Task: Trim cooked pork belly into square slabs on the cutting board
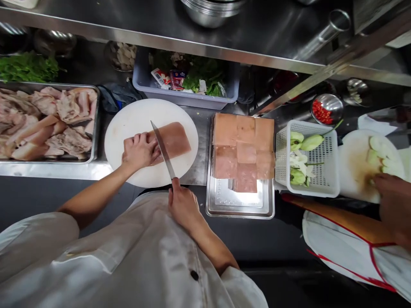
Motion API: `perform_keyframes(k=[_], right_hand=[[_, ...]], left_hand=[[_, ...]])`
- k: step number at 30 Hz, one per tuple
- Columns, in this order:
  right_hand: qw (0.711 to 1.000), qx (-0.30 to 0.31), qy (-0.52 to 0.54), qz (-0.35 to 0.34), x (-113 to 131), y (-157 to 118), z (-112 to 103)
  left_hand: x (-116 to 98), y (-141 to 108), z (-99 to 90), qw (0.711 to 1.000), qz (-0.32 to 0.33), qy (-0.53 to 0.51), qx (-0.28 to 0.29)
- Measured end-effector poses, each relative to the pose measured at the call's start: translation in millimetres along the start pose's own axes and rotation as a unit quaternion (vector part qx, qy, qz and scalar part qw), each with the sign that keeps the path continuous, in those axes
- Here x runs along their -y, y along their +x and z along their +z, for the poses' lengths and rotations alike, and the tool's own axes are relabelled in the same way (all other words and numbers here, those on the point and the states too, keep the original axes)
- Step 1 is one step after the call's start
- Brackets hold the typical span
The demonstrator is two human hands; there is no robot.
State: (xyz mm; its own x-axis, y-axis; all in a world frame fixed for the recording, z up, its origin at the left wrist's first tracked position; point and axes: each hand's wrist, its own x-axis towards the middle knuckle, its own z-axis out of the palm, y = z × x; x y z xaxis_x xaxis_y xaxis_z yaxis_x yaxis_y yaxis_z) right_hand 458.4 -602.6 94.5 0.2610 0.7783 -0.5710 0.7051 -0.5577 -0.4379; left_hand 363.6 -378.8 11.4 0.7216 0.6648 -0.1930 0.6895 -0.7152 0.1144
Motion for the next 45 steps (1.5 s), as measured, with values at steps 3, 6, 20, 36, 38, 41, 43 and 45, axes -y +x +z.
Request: perform_keyframes(k=[3, 6, 20, 36, 38, 41, 43, 45], right_hand=[[1.0, 0.012, 0.004, -0.004, -0.7, 1.9, -4.1], [1.0, 0.019, 0.004, -0.006, -2.2, 5.5, -4.5], [0.999, 0.032, 0.002, 0.005, 1.8, 15.7, -6.4], [0.999, 0.036, 0.015, -0.005, 9.1, 4.6, -12.1], [0.999, 0.038, 0.015, -0.006, 10.1, 4.0, -12.3], [0.999, 0.039, 0.016, -0.006, 10.2, 6.7, -11.4], [0.999, 0.04, 0.017, -0.003, 9.6, 9.5, -9.7], [0.999, 0.036, 0.016, 0.002, 9.2, 11.3, -7.7]], left_hand=[[-0.6, 1.8, 0.9, 1.0, -0.004, 0.004, 0.003], [-1.2, 3.3, 1.9, 1.0, -0.003, 0.009, 0.003], [-0.9, 4.0, 4.1, 1.0, -0.003, -0.003, -0.009], [0.9, 3.3, 9.4, 1.0, -0.019, 0.002, -0.021], [1.1, 2.9, 9.2, 1.0, -0.023, -0.006, -0.018], [1.3, 1.6, 7.8, 1.0, -0.017, -0.011, -0.016], [1.2, 0.7, 6.8, 1.0, -0.011, -0.01, -0.017], [0.9, 0.1, 6.1, 1.0, -0.01, -0.009, -0.017]])
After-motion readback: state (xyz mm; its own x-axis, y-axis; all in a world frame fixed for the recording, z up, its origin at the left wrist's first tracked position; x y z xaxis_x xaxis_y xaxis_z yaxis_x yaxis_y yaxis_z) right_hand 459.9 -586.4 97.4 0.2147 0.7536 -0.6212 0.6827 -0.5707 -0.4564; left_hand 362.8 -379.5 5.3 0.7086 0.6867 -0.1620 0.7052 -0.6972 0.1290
